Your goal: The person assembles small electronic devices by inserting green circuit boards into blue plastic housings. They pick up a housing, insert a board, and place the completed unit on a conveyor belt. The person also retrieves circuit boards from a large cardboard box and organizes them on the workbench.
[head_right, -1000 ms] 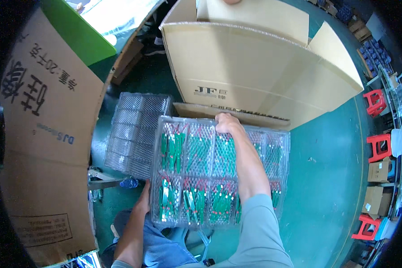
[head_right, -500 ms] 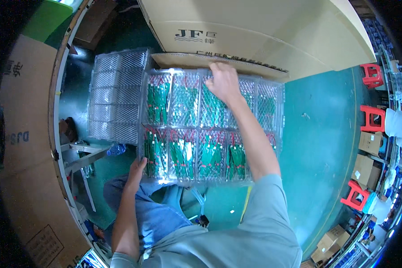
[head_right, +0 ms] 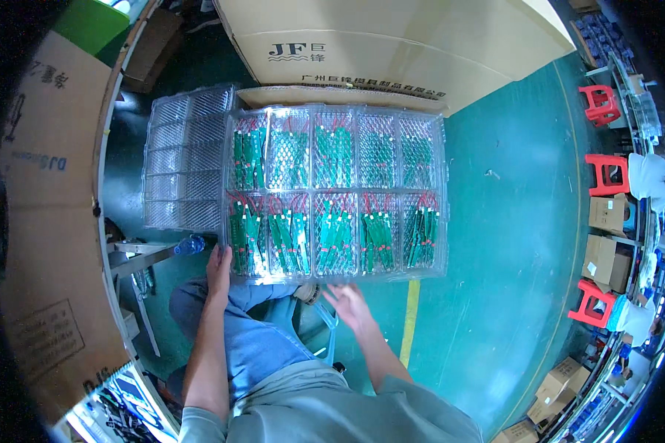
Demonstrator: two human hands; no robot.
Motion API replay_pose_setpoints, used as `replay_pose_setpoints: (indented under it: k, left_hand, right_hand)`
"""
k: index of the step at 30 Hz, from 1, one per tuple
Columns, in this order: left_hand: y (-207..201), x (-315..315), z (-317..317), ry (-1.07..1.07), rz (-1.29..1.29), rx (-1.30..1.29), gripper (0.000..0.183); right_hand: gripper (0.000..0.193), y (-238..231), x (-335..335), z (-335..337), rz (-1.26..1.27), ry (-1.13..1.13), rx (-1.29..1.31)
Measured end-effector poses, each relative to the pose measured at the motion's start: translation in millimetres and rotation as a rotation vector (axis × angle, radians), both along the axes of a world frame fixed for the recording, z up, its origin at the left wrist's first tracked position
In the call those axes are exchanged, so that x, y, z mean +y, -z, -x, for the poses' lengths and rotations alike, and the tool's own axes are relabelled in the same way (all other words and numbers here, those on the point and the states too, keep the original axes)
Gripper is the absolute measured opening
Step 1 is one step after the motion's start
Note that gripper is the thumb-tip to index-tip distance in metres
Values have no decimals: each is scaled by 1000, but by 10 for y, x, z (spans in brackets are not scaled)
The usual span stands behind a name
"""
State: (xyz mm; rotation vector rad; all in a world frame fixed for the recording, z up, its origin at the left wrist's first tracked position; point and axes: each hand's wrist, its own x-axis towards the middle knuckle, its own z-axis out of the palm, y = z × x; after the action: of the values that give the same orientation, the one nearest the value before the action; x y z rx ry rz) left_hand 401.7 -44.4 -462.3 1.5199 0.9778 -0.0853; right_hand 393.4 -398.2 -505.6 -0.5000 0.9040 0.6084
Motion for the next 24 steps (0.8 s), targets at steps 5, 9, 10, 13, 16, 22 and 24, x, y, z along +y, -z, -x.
replay_pose_setpoints:
  k: [5,9,10,13,16,22,24]
  left_hand:
    - [-196,-141,363,-49,-205,12,67]
    - [-432,-284,615,-139,-112,-34,63]
    - [-545,-333,641,-146,-114,-37,63]
    - [-619,-440,890,-46,-287,-109,58]
    - [-740,-689,974,-35,-433,22,56]
    - [-1032,-1303,604,-74,-204,-341,39]
    - [-1633,-1528,551,32,-175,-380,36]
  right_hand:
    - [51,-13,185,-327,-73,29,-130]
    - [45,-91,237,-426,-39,-36,-157]
    - [44,0,180,-405,-53,-43,-167]
    - [37,61,133,-362,-97,-48,-171]
    - [26,422,-57,-162,-145,-138,-249]
    - [11,153,121,-10,134,-527,-179]
    - [20,-32,188,-11,151,-625,-253]
